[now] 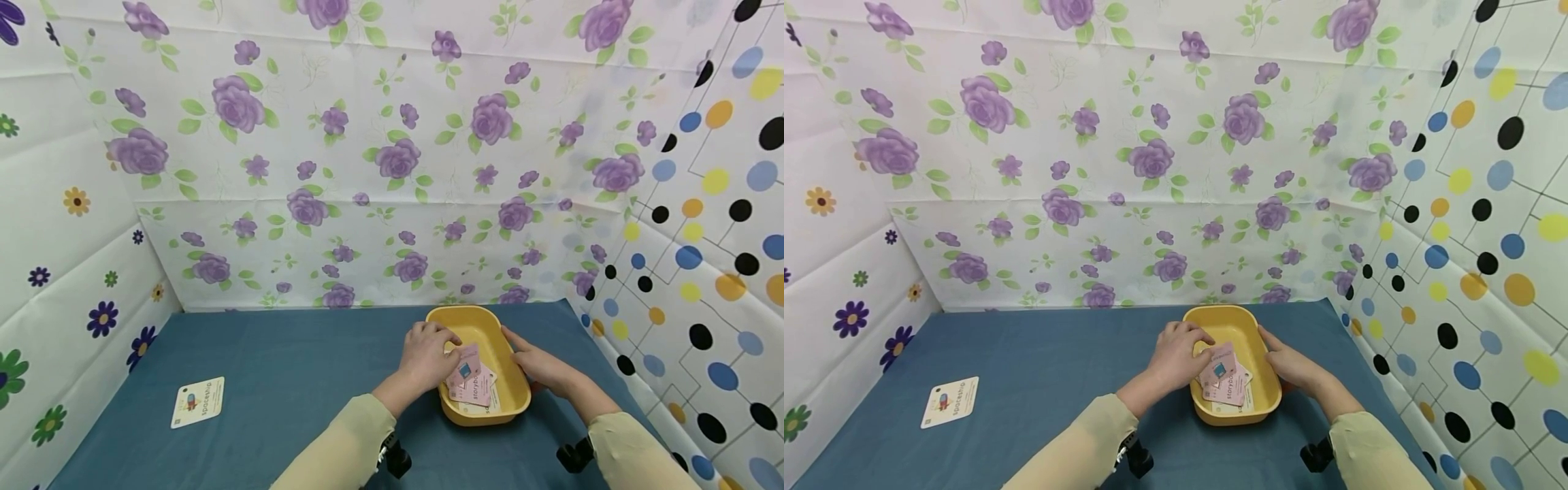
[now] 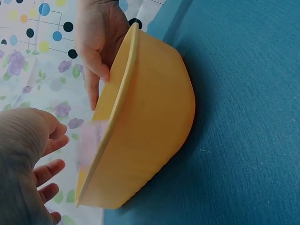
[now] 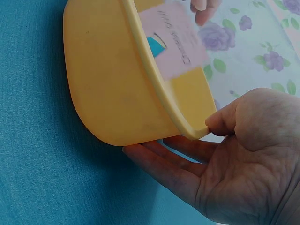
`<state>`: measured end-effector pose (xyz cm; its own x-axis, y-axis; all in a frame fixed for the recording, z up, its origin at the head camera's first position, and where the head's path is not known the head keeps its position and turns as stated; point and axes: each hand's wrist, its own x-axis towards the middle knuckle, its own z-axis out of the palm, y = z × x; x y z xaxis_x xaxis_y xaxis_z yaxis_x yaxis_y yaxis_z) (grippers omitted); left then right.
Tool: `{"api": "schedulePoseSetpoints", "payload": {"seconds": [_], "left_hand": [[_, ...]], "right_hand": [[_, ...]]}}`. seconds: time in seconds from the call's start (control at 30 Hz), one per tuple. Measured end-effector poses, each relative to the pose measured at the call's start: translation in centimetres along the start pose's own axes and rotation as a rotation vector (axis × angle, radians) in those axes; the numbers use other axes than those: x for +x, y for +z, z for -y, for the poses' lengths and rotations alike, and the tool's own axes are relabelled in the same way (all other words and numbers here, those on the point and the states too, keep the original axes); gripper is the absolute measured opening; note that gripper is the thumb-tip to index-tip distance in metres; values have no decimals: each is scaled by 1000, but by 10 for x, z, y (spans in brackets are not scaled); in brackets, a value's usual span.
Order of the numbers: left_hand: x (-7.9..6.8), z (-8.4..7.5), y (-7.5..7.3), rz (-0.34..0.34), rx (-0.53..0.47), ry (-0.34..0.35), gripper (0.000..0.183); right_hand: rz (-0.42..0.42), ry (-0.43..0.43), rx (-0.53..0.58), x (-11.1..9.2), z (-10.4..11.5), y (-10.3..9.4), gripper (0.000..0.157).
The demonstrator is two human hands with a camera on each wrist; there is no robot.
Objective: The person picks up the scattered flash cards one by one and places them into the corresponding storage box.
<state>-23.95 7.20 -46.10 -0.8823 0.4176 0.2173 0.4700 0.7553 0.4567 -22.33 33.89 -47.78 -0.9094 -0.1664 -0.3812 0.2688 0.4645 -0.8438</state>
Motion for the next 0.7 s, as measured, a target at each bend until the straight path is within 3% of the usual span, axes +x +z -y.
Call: {"api": "schedulePoseSetpoints", "payload": {"seconds": [0.37,0.7], "left_hand": [[1,2,-6,-14,-8,22,35],[-7,3,-19,-14,-50,95,50]], "right_hand": [[3,2,1,0,1,-1,72],[-3,7,-18,0,2,1,72]]}}
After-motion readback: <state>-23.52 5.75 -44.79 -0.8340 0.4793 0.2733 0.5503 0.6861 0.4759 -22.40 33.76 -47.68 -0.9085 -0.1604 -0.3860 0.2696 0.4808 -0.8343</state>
